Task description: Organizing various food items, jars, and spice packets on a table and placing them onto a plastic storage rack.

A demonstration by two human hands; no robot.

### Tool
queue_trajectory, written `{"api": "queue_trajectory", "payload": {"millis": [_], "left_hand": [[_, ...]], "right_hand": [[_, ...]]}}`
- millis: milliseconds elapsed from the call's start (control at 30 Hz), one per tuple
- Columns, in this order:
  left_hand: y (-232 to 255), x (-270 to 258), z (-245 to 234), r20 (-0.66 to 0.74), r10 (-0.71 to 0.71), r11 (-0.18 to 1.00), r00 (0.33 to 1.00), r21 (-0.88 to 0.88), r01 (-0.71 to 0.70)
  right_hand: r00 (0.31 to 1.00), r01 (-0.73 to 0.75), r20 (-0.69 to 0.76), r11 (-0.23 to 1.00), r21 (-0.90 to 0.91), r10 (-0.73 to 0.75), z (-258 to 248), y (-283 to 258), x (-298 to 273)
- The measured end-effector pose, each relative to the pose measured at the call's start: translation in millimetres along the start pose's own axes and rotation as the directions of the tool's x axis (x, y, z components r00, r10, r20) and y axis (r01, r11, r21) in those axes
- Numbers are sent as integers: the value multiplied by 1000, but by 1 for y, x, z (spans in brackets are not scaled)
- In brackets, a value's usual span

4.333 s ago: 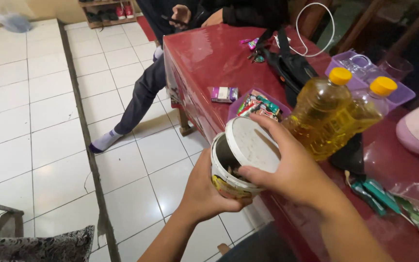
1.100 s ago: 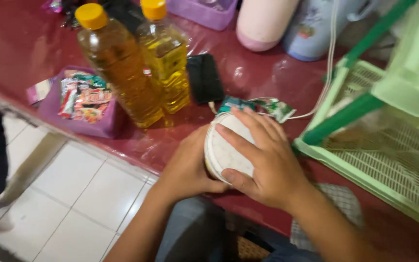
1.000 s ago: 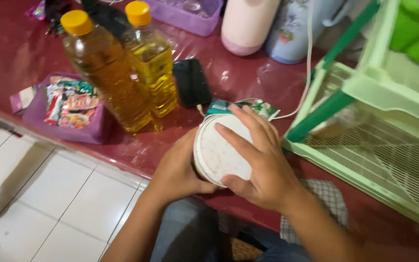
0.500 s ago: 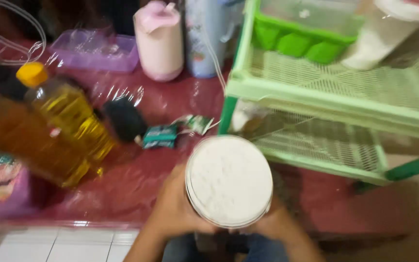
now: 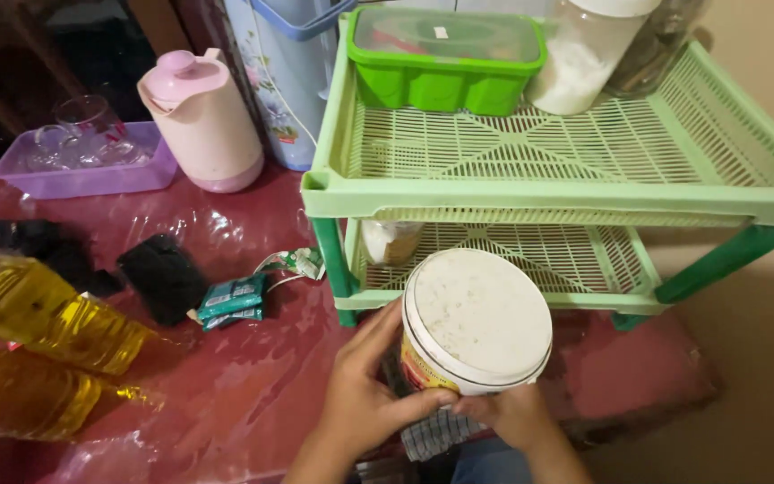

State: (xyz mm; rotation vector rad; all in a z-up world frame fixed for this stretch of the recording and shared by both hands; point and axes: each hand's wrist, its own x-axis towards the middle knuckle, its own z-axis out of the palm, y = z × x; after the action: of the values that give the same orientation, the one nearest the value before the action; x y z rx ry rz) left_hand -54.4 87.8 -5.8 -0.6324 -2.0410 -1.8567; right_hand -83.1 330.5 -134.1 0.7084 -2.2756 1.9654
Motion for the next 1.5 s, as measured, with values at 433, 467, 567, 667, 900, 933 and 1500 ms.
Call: {"api": "queue_trajectory", "payload": {"millis": [433,467,567,667,900,933,1500], "left_hand": [[5,28,8,66,55,983,996,172,-66],[4,29,9,64,41,981,997,186,-53],[6,37,11,78,21,981,997,191,-36],[15,48,16,88,-79,994,993,77,72],[7,65,12,152,-79,996,985,53,72],[4,67,13,155,-73,997,985,39,68],[-16,82,13,-44,132,869,990,486,-94]], "right_hand": [[988,-6,-153,993,120,24,-15,-39,16],[985,2,-171,991,137,21,-14,-45,18],[985,50,-168,998,33,-44,-24,-62,31],[982,78,-171,997,-3,-77,-27,-86,51],[992,46,-107,986,-163,-64,-36,-117,82],[994,39,-96,990,-138,-52,-38,-116,86],[996,-87,9,996,-34,87,-67,-91,150]]}}
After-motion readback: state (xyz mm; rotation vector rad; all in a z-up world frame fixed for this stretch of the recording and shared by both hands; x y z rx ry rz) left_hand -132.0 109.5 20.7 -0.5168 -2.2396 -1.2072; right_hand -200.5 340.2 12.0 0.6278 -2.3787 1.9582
